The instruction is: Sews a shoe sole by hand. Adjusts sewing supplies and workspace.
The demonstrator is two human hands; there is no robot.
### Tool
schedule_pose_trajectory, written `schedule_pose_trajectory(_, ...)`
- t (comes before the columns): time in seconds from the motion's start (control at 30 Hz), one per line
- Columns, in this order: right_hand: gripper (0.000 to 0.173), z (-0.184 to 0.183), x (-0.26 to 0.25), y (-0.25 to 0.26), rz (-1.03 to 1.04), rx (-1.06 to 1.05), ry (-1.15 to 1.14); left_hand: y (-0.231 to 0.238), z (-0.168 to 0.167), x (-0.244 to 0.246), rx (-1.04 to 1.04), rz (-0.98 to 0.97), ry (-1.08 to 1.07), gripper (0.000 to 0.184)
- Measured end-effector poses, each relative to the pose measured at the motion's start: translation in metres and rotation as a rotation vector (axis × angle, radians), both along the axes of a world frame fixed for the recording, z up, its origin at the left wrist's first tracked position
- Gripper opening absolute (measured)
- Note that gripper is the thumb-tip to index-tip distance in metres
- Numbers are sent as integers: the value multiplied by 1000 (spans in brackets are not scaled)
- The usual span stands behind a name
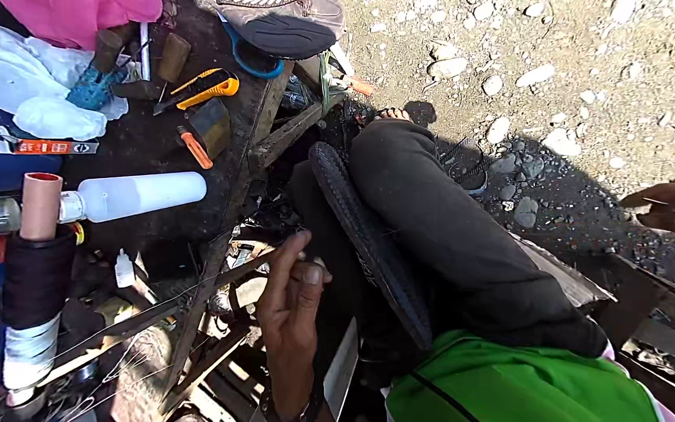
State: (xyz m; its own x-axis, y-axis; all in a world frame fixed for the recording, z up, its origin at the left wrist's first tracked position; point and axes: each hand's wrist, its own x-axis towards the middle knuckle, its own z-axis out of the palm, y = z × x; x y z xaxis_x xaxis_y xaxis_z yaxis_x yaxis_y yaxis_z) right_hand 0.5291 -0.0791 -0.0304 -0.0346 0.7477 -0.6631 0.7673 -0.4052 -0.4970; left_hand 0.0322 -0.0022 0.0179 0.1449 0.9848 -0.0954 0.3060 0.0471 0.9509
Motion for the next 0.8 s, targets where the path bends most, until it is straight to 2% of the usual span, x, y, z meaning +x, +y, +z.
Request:
schedule_pose_trajectory(0.07,35,-8,-38,12,-42,300,99,6,-1,23,20,-129,-5,47)
schedule_pose_trajectory(0.13,26,4,-110,39,-205,555,422,11,1,31,92,-115,115,42)
schedule_pose_trajectory(0.17,23,13,-145,51,-227,614,595,13,4,31,107,-118,152,37)
schedule_pose_trajectory(0.23,26,22,-198,69,-124,660,746,14,10,29,66,-166,180,30)
schedule_pose_trajectory(0.3,33,22,-229,81,3,630,690,15,13,26,-8,-201,166,27)
schedule_pose_trajectory(0.43,22,16,-245,92,-9,602,764,16,12,16,5,-154,161,19)
schedule_pose_trajectory(0.5,21,15,-244,94,-25,589,800,16,11,10,-36,-146,-87,22)
schedule_pose_trajectory(0.6,21,14,-243,95,-38,566,808,13,12,13,-210,-119,-808,35)
schedule_pose_trajectory(0.67,21,14,-244,95,-42,543,814,12,17,25,-213,20,-979,36)
schedule_pose_trajectory(0.7,21,15,-246,95,-45,537,817,13,17,27,-209,85,-943,33)
schedule_pose_trajectory(0.73,21,14,-246,96,-47,537,817,14,17,27,-205,127,-817,31)
schedule_pose_trajectory(0.8,21,14,-248,95,-53,541,809,14,15,27,-132,117,-423,30)
